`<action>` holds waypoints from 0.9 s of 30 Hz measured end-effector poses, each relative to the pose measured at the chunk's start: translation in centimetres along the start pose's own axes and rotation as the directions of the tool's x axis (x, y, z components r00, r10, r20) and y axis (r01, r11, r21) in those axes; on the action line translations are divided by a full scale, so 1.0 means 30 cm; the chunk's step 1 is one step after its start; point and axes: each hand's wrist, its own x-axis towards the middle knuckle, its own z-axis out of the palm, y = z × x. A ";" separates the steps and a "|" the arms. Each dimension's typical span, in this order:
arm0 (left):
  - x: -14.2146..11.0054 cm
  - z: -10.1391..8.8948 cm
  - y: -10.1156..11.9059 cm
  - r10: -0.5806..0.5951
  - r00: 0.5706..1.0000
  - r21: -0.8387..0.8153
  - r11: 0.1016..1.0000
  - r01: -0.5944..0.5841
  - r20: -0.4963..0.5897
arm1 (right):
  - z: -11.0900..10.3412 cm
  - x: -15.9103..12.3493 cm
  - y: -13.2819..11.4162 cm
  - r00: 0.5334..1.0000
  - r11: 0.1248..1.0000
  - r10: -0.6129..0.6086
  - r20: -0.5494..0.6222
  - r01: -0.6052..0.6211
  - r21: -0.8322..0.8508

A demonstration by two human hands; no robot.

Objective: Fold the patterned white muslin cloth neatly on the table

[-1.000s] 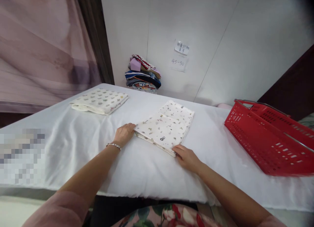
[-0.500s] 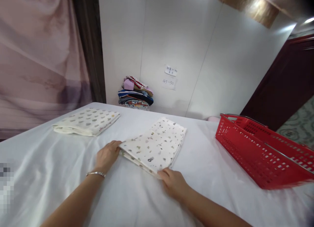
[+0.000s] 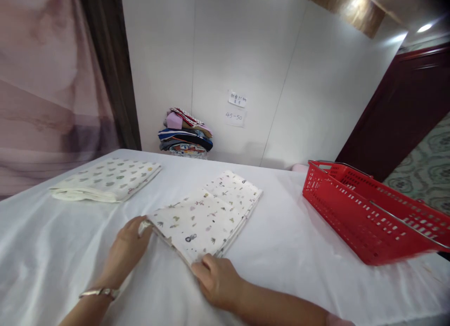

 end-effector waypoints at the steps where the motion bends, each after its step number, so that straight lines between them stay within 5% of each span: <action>1: -0.033 0.012 0.023 0.103 0.993 0.001 0.995 -0.103 -0.059 | 0.001 -0.001 -0.003 1.000 1.000 0.000 0.003 0.000 0.008; 5: -0.168 0.057 0.136 0.442 0.897 0.018 0.897 -0.442 0.001 | 0.001 -0.008 -0.015 1.000 0.999 -0.009 0.017 0.008 0.047; 9: -0.243 0.073 0.190 0.390 0.905 0.087 0.909 -0.408 0.168 | -0.022 -0.028 -0.010 0.998 0.990 -0.031 0.055 0.023 0.139; 13: -0.246 0.074 0.168 0.385 0.903 0.024 0.918 -0.396 0.193 | -0.071 -0.044 0.060 0.996 0.932 -0.086 0.031 0.070 0.357; 16: -0.206 0.063 0.136 0.377 0.918 -0.031 0.926 -0.377 0.124 | -0.100 -0.024 0.206 0.997 0.915 0.031 -0.064 -0.003 0.404; 20: -0.088 0.018 0.080 0.103 0.995 0.000 0.995 -0.103 -0.005 | -0.110 0.056 0.516 0.927 0.883 0.360 -0.101 -0.304 0.359; 24: 0.047 -0.017 0.025 -0.207 0.969 0.039 0.978 0.204 0.135 | -0.096 0.153 0.822 0.777 0.773 0.628 0.037 -0.628 0.091; 27: 0.115 -0.016 0.007 -0.294 0.921 0.075 0.956 0.284 0.254 | -0.069 0.205 0.984 0.667 0.673 0.729 0.156 -0.739 0.015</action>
